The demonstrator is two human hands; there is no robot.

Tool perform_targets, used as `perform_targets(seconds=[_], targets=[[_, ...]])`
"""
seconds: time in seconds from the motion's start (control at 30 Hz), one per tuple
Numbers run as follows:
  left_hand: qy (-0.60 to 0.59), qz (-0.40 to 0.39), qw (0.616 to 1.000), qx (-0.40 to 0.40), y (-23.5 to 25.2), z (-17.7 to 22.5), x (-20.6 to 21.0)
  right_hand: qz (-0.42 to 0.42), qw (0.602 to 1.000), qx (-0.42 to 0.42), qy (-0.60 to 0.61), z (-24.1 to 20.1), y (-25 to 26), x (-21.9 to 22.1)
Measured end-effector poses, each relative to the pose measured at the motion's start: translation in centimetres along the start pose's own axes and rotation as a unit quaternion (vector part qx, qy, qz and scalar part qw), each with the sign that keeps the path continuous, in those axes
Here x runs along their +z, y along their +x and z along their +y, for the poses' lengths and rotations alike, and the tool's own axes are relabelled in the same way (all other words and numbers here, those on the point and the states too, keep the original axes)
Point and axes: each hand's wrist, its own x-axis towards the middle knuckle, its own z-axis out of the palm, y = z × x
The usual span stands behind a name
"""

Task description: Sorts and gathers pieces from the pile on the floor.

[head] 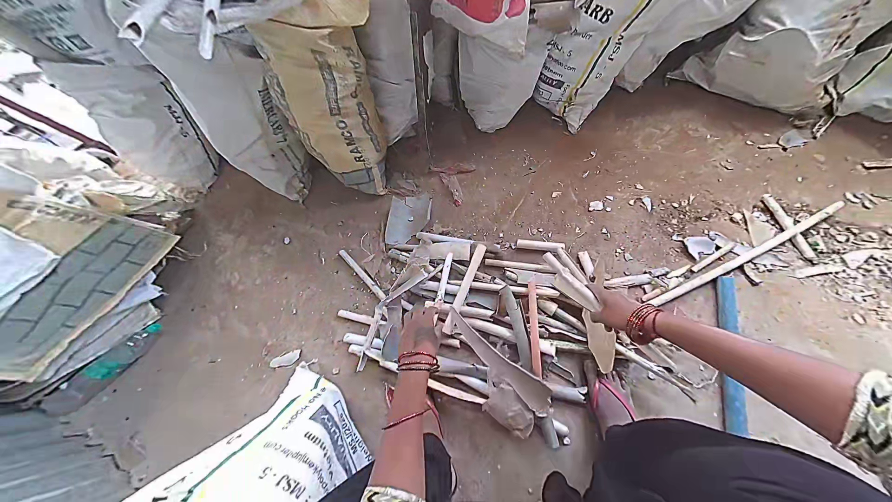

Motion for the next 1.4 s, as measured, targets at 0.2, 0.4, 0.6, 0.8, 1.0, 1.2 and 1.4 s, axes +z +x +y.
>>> perform_targets(seconds=[0.2,0.4,0.6,0.8,1.0,1.2,1.4], targets=[[0.055,-0.265,0.956,0.117,-2.4,5.9,9.5,-0.082,0.994,-0.032,-0.058,-0.4,2.8,3.3],[0.153,-0.221,0.944,0.192,-2.4,8.5,19.6,-0.113,0.966,-0.090,-0.214,1.9,4.7,3.4],[0.107,-0.212,0.960,0.146,-0.6,8.9,19.6,-0.101,0.885,-0.190,-0.413,7.4,7.9,3.3],[-0.010,-0.226,0.955,0.193,2.8,10.7,10.1,-0.112,0.940,-0.165,-0.278,4.6,7.5,2.4],[-0.160,-0.069,0.970,0.170,6.5,11.2,1.5,-0.149,0.934,-0.284,-0.160,-2.4,7.1,5.2],[-0.109,0.145,0.983,-0.006,15.7,4.7,2.7,-0.224,0.861,-0.363,-0.278,-5.4,7.9,12.5],[-0.262,0.129,0.941,-0.171,21.2,-3.5,-1.5,-0.257,0.847,-0.332,-0.326,-5.2,10.0,20.1]])
